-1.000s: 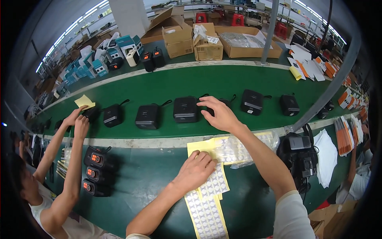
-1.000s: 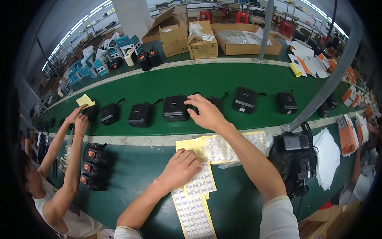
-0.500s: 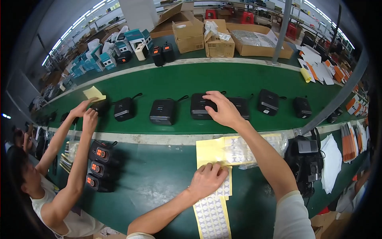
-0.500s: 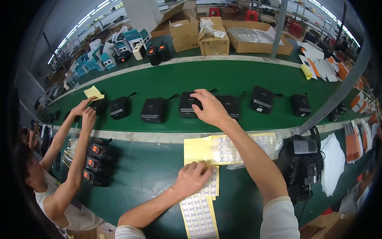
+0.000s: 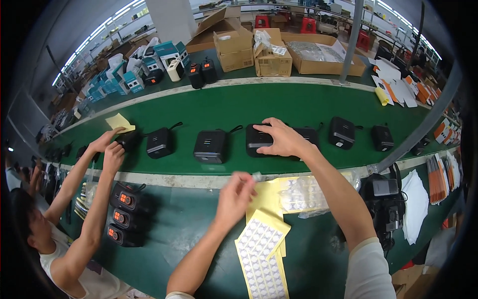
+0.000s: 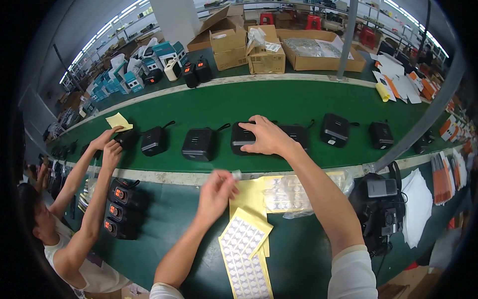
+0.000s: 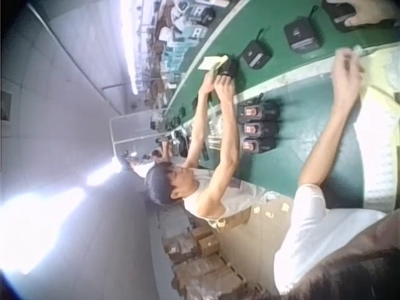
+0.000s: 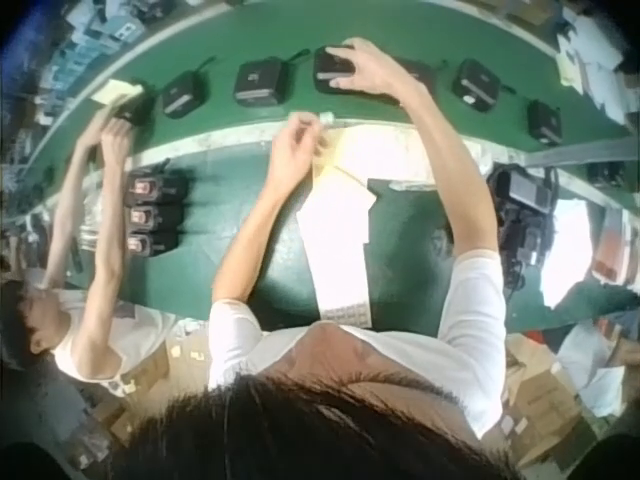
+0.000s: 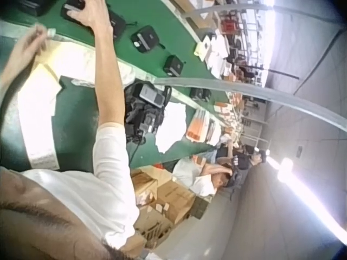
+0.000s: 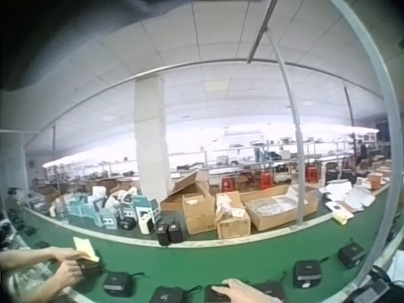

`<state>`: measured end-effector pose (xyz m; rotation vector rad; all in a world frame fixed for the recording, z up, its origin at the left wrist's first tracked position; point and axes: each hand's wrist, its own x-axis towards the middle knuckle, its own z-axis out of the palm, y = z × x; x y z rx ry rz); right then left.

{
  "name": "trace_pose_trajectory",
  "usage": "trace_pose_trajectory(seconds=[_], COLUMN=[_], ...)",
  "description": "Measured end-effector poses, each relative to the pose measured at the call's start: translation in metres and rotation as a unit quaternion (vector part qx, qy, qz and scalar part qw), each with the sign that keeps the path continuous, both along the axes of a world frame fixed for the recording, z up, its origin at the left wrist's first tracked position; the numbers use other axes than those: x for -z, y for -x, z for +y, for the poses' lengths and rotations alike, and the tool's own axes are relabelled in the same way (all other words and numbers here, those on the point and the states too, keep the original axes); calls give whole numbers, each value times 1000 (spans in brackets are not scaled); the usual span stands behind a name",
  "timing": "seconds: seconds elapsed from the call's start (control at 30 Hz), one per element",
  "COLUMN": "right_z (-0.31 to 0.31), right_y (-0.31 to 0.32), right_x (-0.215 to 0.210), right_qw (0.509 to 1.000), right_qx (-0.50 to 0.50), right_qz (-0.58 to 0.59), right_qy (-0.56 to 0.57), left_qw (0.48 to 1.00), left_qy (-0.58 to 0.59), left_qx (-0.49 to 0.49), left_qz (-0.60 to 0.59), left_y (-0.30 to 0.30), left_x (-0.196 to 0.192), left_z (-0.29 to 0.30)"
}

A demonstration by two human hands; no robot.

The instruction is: The person applies small white rectangular labels from label sheets to the side of black electronic devices on an assembly line by hand.

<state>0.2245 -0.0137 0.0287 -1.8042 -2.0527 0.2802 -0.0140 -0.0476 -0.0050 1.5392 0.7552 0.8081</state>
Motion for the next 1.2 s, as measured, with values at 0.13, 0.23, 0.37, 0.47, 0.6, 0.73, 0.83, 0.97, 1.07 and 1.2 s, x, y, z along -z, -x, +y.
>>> trace_pose_trajectory(seconds=[0.13,0.23,0.37,0.47,0.6,0.73,0.83,0.97,1.07,1.2], right_z=[3,5,0,-1,-7,-11,-14,-17,-19,-26], right_y=[0,-5,-12,-17,-21,-24,-29,-33,-35,-42], right_x=[-10,-8,-4,0,-1,-2,0,0,2,4], right_qw=[996,994,991,991,991,992,992,992,993,992], right_qx=[4,10,18,18,18,20,26,26,22,21], right_qz=[68,96,127,127,125,117,119,120,109,124], right_qy=[55,54,49,45,42,36,38,35,27,26], left_qw=[997,995,996,996,996,993,993,993,990,931], left_qy=[59,54,52,36,32,40,39,38,28,-205], left_qx=[-38,-64,-67,-74,-87,-107,-110,-114,-134,-166], left_qz=[-29,-48,-37,-21,-16,-22,-16,-13,8,251], left_y=[-24,-42,-59,-66,-73,-80,-86,-92,-94,-98], left_x=[13,19,21,20,21,26,26,24,20,0], left_z=[38,40,40,39,37,35,32,28,26,17])
